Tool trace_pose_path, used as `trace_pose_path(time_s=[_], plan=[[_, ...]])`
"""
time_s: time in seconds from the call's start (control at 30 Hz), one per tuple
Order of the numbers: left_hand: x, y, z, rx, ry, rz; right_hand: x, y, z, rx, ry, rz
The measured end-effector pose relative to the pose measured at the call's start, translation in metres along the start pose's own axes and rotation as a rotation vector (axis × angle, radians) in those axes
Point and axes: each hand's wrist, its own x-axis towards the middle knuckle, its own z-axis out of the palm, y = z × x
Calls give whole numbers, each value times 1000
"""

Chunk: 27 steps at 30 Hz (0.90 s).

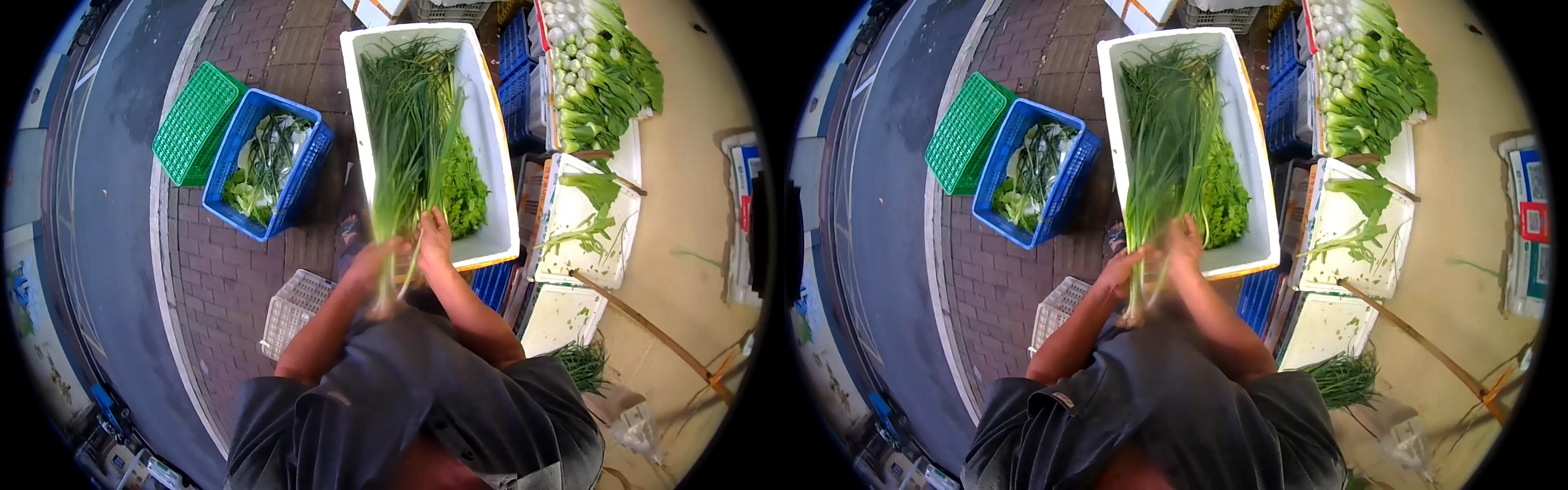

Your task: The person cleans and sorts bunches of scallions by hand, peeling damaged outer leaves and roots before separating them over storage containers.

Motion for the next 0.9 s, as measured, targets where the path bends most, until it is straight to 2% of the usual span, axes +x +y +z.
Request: trace_pose_path(time_s=[0.1,0.2,0.3,0.43,0.5,0.53,0.63,0.77,0.87,0.9], plan=[[6,2,-4,6,-31,57,2,13,11,-42,72,-45],[24,-4,-14,2,-42,82,-15,3,20,-322,32,-81],[47,-14,-29,45,-30,101,2,36,0,-604,-50,-366],[36,-6,-11,104,-34,139,-18,21,-4,-311,-131,-216],[29,2,-4,47,-58,108,-32,5,-7,-103,-160,-205],[28,4,-3,18,-68,95,-34,0,-10,-118,-131,-222],[38,3,-8,-23,-86,22,-34,-7,-28,214,-177,-110],[41,5,-8,40,-14,23,-84,-74,-36,154,-137,-8],[61,-10,-16,4,-3,85,-94,-126,-45,153,-36,-26],[69,-17,-19,10,7,118,-82,-130,-64,220,-109,-33]])
